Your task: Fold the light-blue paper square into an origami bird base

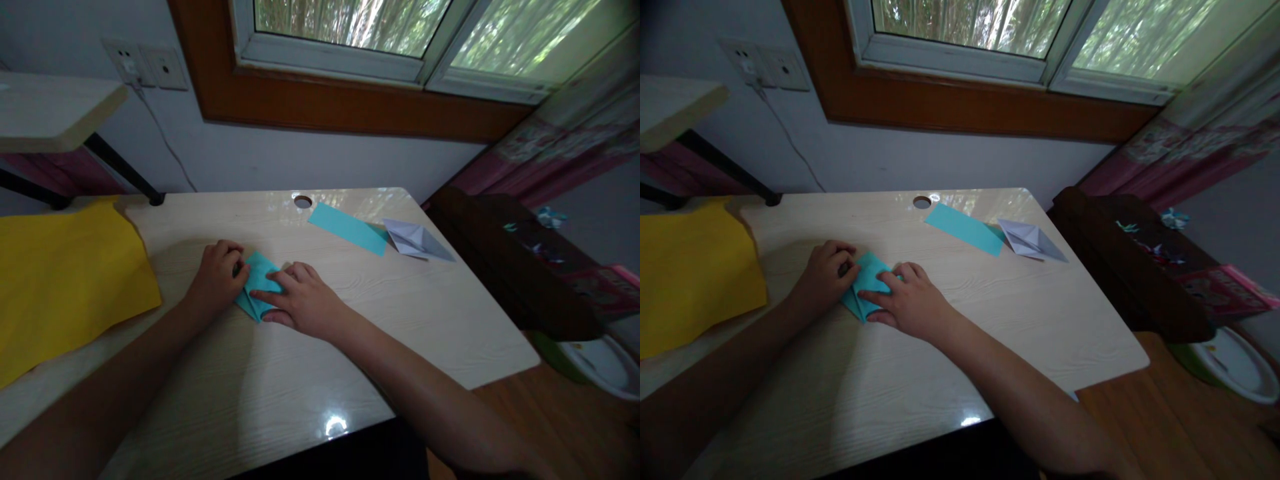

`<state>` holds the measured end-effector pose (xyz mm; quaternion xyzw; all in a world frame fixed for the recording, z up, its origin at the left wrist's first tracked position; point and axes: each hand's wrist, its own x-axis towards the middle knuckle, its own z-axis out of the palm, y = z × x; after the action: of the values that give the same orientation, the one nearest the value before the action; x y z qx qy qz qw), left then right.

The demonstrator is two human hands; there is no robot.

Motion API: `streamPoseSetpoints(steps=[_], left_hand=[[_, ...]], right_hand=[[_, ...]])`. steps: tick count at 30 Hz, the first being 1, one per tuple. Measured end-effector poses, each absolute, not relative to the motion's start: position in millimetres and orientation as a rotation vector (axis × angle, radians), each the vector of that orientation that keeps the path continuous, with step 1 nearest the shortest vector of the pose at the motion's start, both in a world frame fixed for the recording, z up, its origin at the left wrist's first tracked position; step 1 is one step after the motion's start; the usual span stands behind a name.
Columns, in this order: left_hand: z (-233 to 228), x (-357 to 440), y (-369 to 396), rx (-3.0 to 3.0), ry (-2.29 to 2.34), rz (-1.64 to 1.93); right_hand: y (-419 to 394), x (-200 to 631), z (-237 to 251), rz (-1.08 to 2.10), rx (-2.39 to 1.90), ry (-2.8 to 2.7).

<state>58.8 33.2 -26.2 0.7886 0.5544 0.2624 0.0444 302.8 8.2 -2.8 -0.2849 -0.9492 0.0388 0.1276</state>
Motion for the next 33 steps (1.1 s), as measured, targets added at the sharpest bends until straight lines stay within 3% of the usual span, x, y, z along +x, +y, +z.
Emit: streamPoseSetpoints(steps=[33], left_hand=[[-16.4, 63.1, 27.6, 2.476, 1.609, 0.693]], right_hand=[[9.4, 300.7, -2.7, 0.069, -0.798, -2.788]])
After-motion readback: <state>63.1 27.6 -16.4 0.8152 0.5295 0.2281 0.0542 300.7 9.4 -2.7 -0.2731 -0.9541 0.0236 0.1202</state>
